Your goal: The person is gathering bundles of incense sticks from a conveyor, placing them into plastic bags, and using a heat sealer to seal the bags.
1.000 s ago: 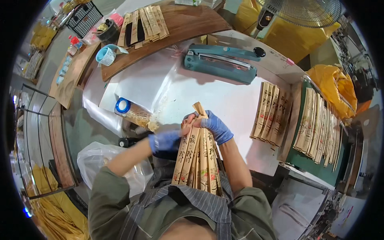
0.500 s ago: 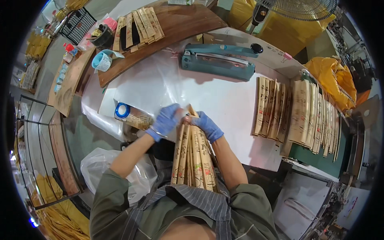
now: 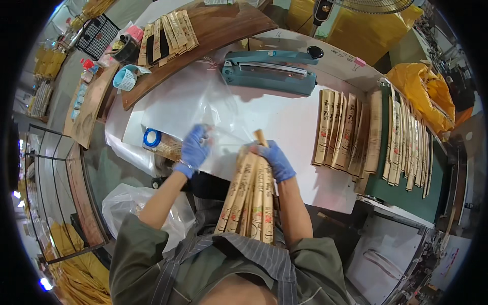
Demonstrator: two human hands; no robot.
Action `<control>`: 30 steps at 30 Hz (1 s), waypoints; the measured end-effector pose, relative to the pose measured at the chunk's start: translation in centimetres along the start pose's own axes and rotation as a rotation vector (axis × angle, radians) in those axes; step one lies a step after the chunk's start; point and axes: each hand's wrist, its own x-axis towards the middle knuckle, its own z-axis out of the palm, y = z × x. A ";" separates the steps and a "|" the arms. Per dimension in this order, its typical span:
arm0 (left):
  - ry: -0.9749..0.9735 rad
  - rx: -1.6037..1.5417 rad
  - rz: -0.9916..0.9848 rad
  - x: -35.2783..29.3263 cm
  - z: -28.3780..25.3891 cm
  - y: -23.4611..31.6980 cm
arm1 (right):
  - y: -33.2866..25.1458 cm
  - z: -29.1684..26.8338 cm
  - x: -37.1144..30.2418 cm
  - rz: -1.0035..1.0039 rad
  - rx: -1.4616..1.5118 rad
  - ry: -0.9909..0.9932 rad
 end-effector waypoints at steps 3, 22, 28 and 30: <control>-0.038 -0.030 -0.038 2.7 -1.3 0.2 | 0.1 -2.0 -1.5 -0.071 0.064 0.043; 0.020 0.241 0.565 -8.9 1.0 5.6 | 2.7 4.5 -8.4 -0.080 0.216 -0.102; -0.404 -0.250 0.692 -10.8 0.0 10.9 | 7.6 3.3 -20.2 0.007 0.451 0.269; -0.573 -0.182 0.821 -8.5 -2.9 12.1 | 5.4 1.6 -20.6 0.100 0.303 0.295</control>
